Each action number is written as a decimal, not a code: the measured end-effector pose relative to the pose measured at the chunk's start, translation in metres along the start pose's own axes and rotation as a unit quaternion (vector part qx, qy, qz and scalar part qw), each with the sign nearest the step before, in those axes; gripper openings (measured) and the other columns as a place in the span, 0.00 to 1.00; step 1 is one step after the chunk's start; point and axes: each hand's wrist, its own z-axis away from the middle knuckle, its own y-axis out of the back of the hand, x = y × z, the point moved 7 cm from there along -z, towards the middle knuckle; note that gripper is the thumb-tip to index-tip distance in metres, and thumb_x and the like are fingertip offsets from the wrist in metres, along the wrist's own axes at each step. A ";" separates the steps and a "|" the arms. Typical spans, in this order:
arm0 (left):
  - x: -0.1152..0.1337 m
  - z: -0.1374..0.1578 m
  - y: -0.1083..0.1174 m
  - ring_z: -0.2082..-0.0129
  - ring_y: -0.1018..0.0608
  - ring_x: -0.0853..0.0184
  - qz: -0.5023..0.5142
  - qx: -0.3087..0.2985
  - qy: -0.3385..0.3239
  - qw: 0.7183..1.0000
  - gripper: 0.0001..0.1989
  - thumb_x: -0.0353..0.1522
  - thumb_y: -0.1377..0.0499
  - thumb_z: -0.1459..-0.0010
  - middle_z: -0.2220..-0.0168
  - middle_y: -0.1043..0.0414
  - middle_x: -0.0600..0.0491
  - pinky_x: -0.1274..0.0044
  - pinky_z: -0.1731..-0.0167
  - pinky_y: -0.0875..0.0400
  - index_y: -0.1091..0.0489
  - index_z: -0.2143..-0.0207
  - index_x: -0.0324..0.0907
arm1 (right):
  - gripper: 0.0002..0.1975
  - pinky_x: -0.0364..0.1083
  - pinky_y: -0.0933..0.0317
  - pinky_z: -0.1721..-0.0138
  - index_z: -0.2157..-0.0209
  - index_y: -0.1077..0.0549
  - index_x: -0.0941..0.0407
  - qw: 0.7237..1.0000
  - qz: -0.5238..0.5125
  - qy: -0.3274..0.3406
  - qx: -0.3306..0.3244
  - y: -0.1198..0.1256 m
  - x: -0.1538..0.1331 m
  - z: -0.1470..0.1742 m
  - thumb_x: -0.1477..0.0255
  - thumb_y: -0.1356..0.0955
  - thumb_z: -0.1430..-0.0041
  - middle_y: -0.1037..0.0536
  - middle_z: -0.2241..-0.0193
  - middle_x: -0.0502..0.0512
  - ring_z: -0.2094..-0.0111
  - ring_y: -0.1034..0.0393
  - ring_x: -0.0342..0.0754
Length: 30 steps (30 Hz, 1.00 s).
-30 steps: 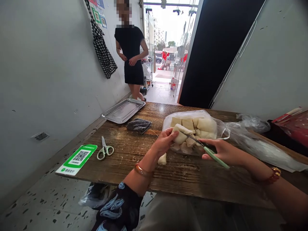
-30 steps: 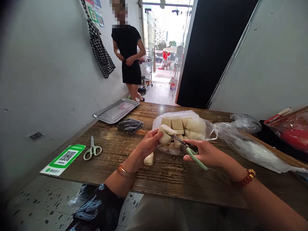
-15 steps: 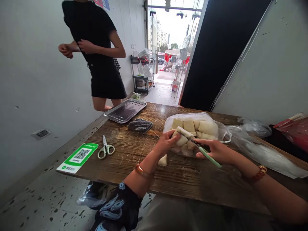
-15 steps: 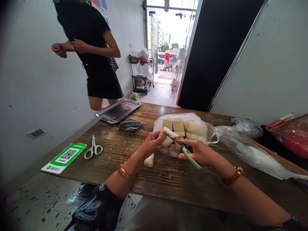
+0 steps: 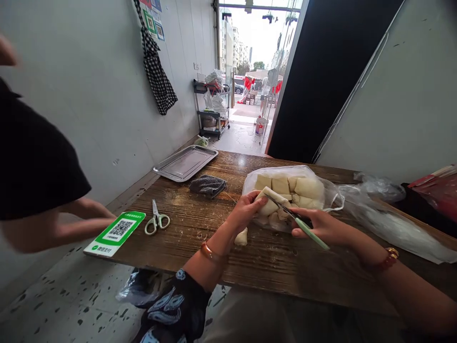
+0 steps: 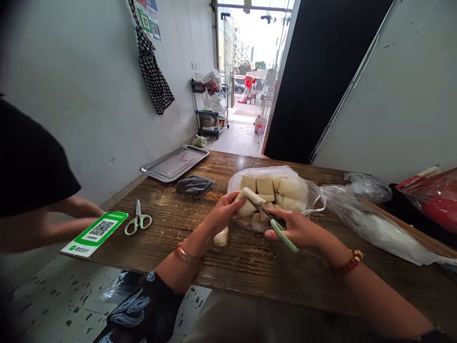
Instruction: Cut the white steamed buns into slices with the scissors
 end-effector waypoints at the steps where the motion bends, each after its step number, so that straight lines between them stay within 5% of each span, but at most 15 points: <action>1: 0.000 0.000 0.000 0.71 0.28 0.71 -0.006 -0.002 -0.001 1.000 0.25 0.46 0.31 0.52 0.67 0.25 0.52 0.80 0.70 0.36 0.24 0.58 0.37 | 0.38 0.52 0.31 0.56 0.41 0.28 0.57 1.000 -0.002 -0.002 -0.011 -0.001 -0.001 -0.002 0.51 0.29 0.49 0.17 0.61 0.57 0.61 0.24 0.58; 10: 0.006 0.001 0.003 0.72 0.30 0.70 -0.088 -0.003 -0.010 0.996 0.23 0.47 0.33 0.51 0.70 0.27 0.53 0.80 0.71 0.36 0.24 0.63 0.36 | 0.29 0.49 0.35 0.62 0.50 0.21 0.58 0.999 0.048 -0.004 0.008 0.003 0.001 -0.018 0.52 0.31 0.46 0.18 0.65 0.55 0.64 0.26 0.55; 19: -0.002 -0.003 0.011 0.72 0.29 0.70 -0.065 0.031 0.012 0.997 0.23 0.44 0.30 0.55 0.70 0.26 0.53 0.80 0.71 0.35 0.24 0.64 0.35 | 0.25 0.42 0.47 0.79 0.67 0.22 0.58 0.995 -0.065 -0.056 -0.043 -0.016 0.019 -0.018 0.48 0.32 0.46 0.30 0.84 0.46 0.81 0.39 0.43; 25: 0.000 -0.009 0.023 0.70 0.26 0.69 0.095 0.078 -0.001 0.992 0.24 0.45 0.28 0.57 0.68 0.25 0.52 0.77 0.70 0.29 0.27 0.63 0.38 | 0.36 0.44 0.43 0.79 0.50 0.26 0.61 0.978 -0.180 -0.101 0.035 -0.003 0.027 -0.007 0.46 0.32 0.48 0.26 0.80 0.49 0.82 0.36 0.43; 30: 0.003 -0.009 0.020 0.65 0.23 0.63 0.149 0.062 0.008 0.987 0.23 0.45 0.30 0.53 0.63 0.23 0.47 0.74 0.66 0.27 0.26 0.62 0.38 | 0.40 0.46 0.38 0.77 0.44 0.28 0.62 0.979 -0.157 -0.114 0.068 0.003 0.030 0.010 0.45 0.32 0.47 0.22 0.78 0.53 0.80 0.32 0.47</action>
